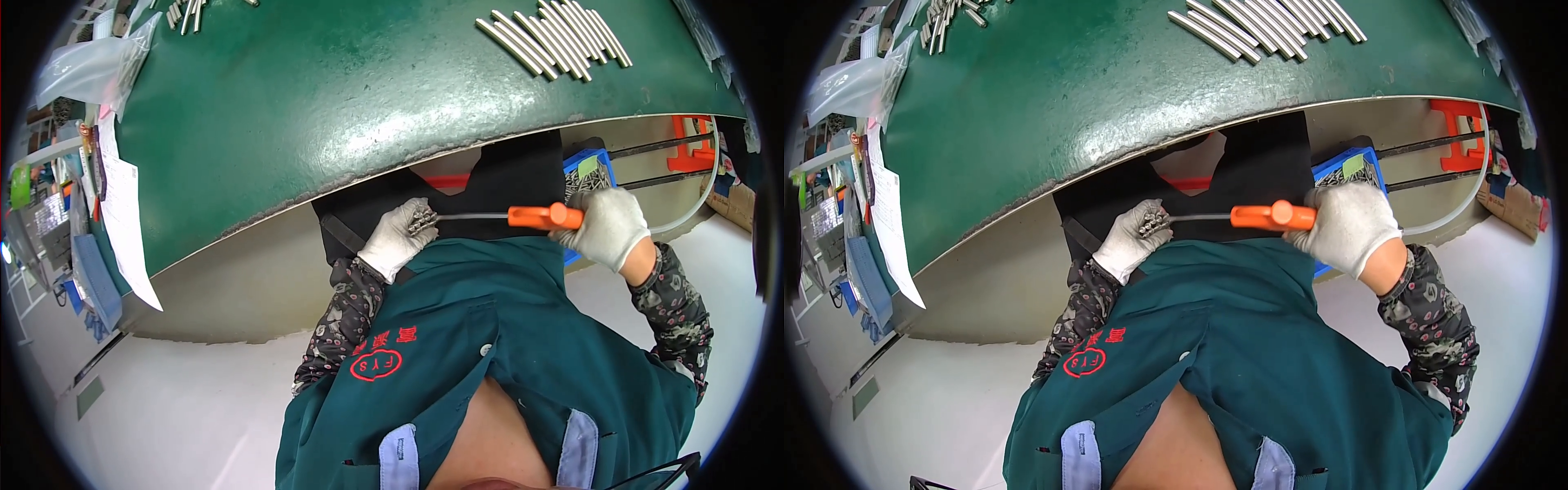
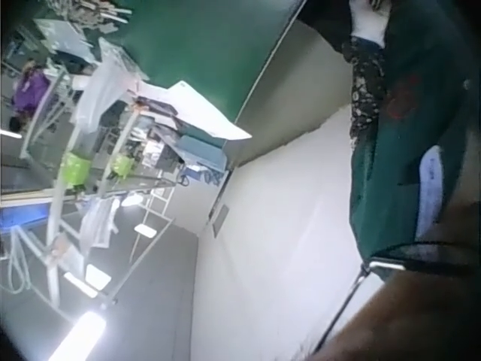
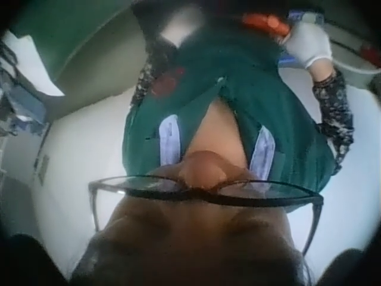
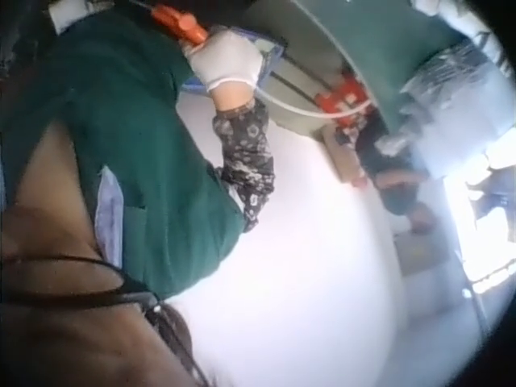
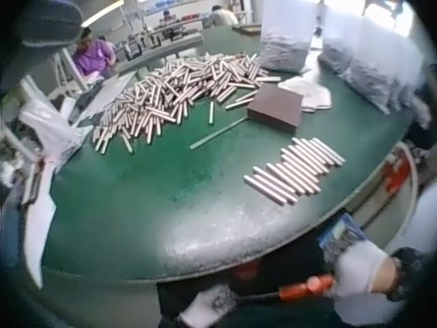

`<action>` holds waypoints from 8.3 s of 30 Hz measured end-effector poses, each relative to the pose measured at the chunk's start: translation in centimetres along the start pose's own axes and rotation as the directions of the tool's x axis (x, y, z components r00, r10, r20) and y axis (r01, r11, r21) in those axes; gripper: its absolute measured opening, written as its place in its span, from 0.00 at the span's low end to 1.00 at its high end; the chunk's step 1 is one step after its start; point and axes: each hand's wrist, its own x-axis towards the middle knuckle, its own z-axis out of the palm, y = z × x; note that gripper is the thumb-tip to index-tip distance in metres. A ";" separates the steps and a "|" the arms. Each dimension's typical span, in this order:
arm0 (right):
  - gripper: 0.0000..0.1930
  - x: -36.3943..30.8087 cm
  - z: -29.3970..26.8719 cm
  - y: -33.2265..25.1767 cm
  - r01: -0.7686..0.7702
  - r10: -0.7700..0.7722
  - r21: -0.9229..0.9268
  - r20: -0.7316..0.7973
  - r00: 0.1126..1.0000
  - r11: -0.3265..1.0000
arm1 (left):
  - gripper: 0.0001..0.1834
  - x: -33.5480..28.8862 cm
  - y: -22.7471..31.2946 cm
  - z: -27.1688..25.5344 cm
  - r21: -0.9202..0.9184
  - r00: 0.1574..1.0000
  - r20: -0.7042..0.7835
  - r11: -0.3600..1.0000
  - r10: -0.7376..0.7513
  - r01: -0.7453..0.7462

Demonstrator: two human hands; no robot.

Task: Organizing and aligning small metal rods into a tray and then bagging them in a manufacturing setting.

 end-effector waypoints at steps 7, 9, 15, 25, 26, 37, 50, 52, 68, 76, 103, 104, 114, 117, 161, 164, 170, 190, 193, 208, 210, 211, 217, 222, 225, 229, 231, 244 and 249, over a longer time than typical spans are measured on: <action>0.16 -0.2 0.4 0.3 -0.021 0.021 0.012 0.018 1.000 1.000 | 0.24 0.1 -0.6 -0.2 -0.027 1.000 0.001 0.999 -0.022 0.022; 0.16 0.0 0.3 0.4 -0.031 0.031 0.014 0.002 1.000 0.999 | 0.24 0.1 -0.8 -0.1 -0.035 1.000 -0.004 0.999 -0.011 0.010; 0.18 -0.3 0.4 0.7 -0.070 0.070 -0.006 0.095 0.993 0.998 | 0.24 0.0 0.3 0.1 0.065 1.000 -0.008 0.997 -0.030 0.030; 0.18 0.3 -0.4 -0.5 -0.052 0.047 0.042 0.113 0.993 0.998 | 0.24 0.1 -0.6 -0.1 -0.016 0.999 0.010 0.999 -0.039 0.039; 0.17 0.0 -0.3 -0.7 -0.017 0.014 0.026 0.099 0.995 1.000 | 0.24 0.0 -0.5 -0.1 -0.016 0.999 0.008 0.999 -0.042 0.042; 0.18 0.3 -0.3 -1.5 0.036 -0.038 0.021 0.101 0.994 0.999 | 0.25 0.0 0.6 0.1 0.158 1.000 0.015 0.987 -0.002 -0.001; 0.17 0.0 -0.1 -0.3 -0.015 0.016 -0.025 0.042 0.999 1.000 | 0.23 0.1 0.0 -0.1 -0.090 0.997 0.013 0.993 -0.074 0.075; 0.18 -0.2 -0.1 -0.5 0.033 -0.031 -0.042 0.063 0.998 0.999 | 0.23 -0.1 0.7 0.2 -0.057 0.996 -0.001 0.995 -0.084 0.084; 0.16 0.2 0.1 -0.2 -0.027 0.027 0.023 -0.008 1.000 0.999 | 0.23 0.1 0.3 0.0 -0.028 0.997 0.043 0.998 -0.058 0.060; 0.16 0.7 -0.6 -0.2 -0.068 0.069 -0.020 0.022 0.997 0.997 | 0.22 0.5 0.0 0.2 -0.077 0.998 0.007 0.995 -0.070 0.071; 0.17 0.4 -0.8 0.5 -0.061 0.061 -0.005 0.055 0.997 0.998 | 0.24 0.6 0.8 0.0 -0.097 0.991 0.013 0.987 -0.131 0.132; 0.17 0.6 -0.9 0.9 -0.107 0.109 -0.029 0.080 0.991 0.994 | 0.24 0.6 0.8 0.0 -0.092 0.994 0.013 0.990 -0.110 0.111; 0.19 0.9 -3.2 4.7 0.237 -0.244 0.837 -0.129 0.961 0.493 | 0.29 0.0 -0.1 -1.9 0.106 0.992 -0.026 0.986 -0.126 0.128; 0.21 -1.0 -9.6 5.3 0.155 0.103 0.919 -0.204 0.974 0.362 | 0.26 0.3 -2.3 -2.9 0.022 0.997 0.014 0.996 -0.081 0.081; 0.15 11.6 -7.1 -12.8 0.712 -0.259 0.533 -0.686 0.680 0.457 | 0.30 4.0 18.0 -6.7 -0.230 0.802 -0.164 0.768 0.574 -0.597; 0.16 12.2 -6.3 -12.6 0.750 -0.247 0.502 -0.734 0.633 0.430 | 0.29 4.5 17.7 -6.9 -0.154 0.792 -0.169 0.778 0.586 -0.609; 0.16 13.5 -4.7 -12.5 0.779 -0.181 0.533 -0.774 0.606 0.330 | 0.24 4.2 17.9 -6.9 -0.088 0.803 -0.157 0.802 0.575 -0.591; 0.11 14.3 -4.0 -12.2 0.797 -0.127 0.519 -0.808 0.576 0.308 | 0.24 3.8 18.1 -6.9 -0.081 0.828 -0.133 0.826 0.545 -0.557; 0.11 14.2 -4.3 -12.2 0.788 -0.132 0.539 -0.794 0.593 0.299 | 0.25 3.5 18.5 -6.4 -0.039 0.833 -0.163 0.840 0.530 -0.542; 0.12 14.5 -4.3 -12.0 0.721 -0.156 0.637 -0.710 0.687 0.275 | 0.22 3.7 18.6 -6.6 0.011 0.837 -0.157 0.848 0.524 -0.529; 0.11 14.4 -4.4 -12.0 0.726 -0.149 0.638 -0.716 0.682 0.257 | 0.23 3.6 18.6 -6.4 -0.012 0.839 -0.161 0.849 0.520 -0.529; 0.11 14.3 -4.4 -12.1 0.725 -0.151 0.636 -0.715 0.683 0.265 | 0.23 3.6 18.6 -6.4 -0.034 0.841 -0.164 0.849 0.516 -0.528; 0.12 14.2 -4.4 -12.0 0.730 -0.146 0.593 -0.734 0.664 0.339 | 0.23 3.7 18.7 -6.5 -0.008 0.839 -0.151 0.849 0.522 -0.529; 0.12 13.1 -5.2 -12.5 0.726 -0.136 0.559 -0.747 0.650 0.402 | 0.23 3.8 18.7 -7.0 -0.070 0.848 -0.124 0.848 0.516 -0.526; 0.11 12.6 -5.9 -12.4 0.749 -0.165 0.516 -0.767 0.620 0.416 | 0.23 3.7 19.1 -6.7 -0.115 0.861 -0.135 0.855 0.491 -0.506; 0.09 10.4 -8.3 -10.4 0.773 -0.238 0.343 -0.816 0.526 0.534 | 0.22 3.2 19.8 -6.0 -0.079 0.887 -0.162 0.890 0.433 -0.449; 0.10 9.8 -9.7 -8.8 0.726 -0.198 0.350 -0.810 0.552 0.592 | 0.21 3.3 19.5 -6.0 -0.148 0.873 -0.145 0.863 0.465 -0.484; 0.08 18.4 -13.9 -5.8 0.221 -0.563 -0.585 -0.503 0.656 0.780 | 0.18 3.0 19.8 -5.6 -0.168 0.869 -0.159 0.855 0.468 -0.491; 0.06 18.7 -15.0 -5.9 0.365 -0.609 -0.526 -0.427 0.668 0.768 | 0.21 3.1 19.5 -5.9 -0.169 0.881 -0.134 0.865 0.454 -0.472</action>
